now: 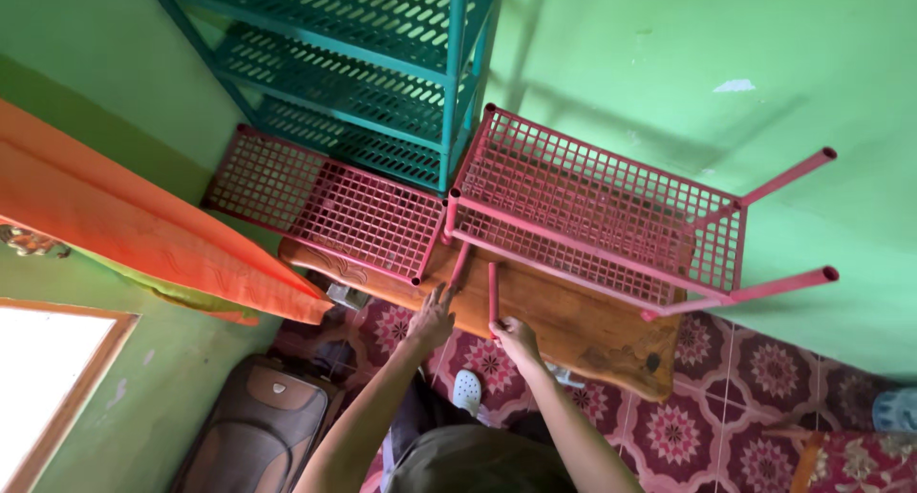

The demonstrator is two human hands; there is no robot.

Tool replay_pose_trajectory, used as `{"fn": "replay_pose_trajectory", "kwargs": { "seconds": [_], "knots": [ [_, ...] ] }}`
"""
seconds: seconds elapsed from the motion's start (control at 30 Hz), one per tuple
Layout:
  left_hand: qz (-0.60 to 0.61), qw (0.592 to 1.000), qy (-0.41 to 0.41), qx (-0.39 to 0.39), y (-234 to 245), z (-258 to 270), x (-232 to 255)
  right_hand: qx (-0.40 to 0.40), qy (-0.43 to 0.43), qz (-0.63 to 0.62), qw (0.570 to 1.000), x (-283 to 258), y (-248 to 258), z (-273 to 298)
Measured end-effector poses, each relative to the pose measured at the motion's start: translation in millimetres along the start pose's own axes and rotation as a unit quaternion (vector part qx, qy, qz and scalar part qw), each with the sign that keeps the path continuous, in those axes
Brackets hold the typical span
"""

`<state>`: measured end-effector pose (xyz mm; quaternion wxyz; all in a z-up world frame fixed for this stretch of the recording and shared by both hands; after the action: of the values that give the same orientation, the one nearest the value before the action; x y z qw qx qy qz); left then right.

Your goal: The person disassembles a pink plastic shelving unit by removing its legs one by one and placing them on a wooden table. The task involves detaching each leg from the shelf frame and stacking them neatly.

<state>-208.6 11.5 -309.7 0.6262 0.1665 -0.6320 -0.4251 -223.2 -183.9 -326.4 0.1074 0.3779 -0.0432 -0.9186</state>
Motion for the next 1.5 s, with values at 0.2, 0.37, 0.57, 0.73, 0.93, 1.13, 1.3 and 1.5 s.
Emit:
{"fn": "replay_pose_trajectory", "kwargs": {
  "seconds": [0.2, 0.37, 0.57, 0.73, 0.93, 1.13, 1.3, 1.5],
  "knots": [
    [-0.027, 0.998, -0.037, -0.031, -4.6, -5.4, 3.9, -0.007, -0.012, -0.026, 1.0, -25.1, -13.9, -30.4],
    [-0.014, 0.998, -0.051, -0.045, 3.0, -8.3, 6.0, 0.076, -0.012, 0.116, 0.99, -51.7, -23.7, -50.2],
    [-0.05, 0.994, -0.044, -0.09, 2.3, -21.0, -4.5, 0.132, 0.187, 0.198, 0.953, -109.5, -42.1, -59.6],
    [-0.012, 0.995, -0.035, -0.096, 2.9, -36.2, -10.2, 0.079, 0.075, 0.157, 0.981, -110.1, -54.1, -76.5],
    [-0.012, 0.994, -0.07, -0.084, 16.0, -45.3, -6.1, 0.007, 0.016, 0.079, 0.997, -108.5, -76.9, -70.9],
    [0.037, 0.998, -0.044, -0.007, 28.5, -34.1, -6.9, 0.003, -0.05, 0.009, 0.999, -95.8, -74.3, -65.8],
    [0.097, 0.956, -0.163, 0.224, 70.9, -31.3, 34.6, 0.0, 0.024, -0.065, 0.998, -85.7, -39.8, -50.3],
    [0.178, 0.954, -0.179, 0.163, 59.8, -35.4, 101.0, 0.014, 0.109, -0.111, 0.988, -41.4, 34.5, -20.6]
  ]
}}
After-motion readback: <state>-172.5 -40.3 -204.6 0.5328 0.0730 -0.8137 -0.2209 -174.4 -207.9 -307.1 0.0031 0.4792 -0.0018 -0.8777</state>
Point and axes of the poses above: each hand's wrist, its own z-axis away from the middle knuckle, its own y-axis out of the back of the hand, x = y × z, the point moved 9 cm from there along -z, towards the middle knuckle, and after that the axes turned 15 degrees about -y, right-handed, at the moved point
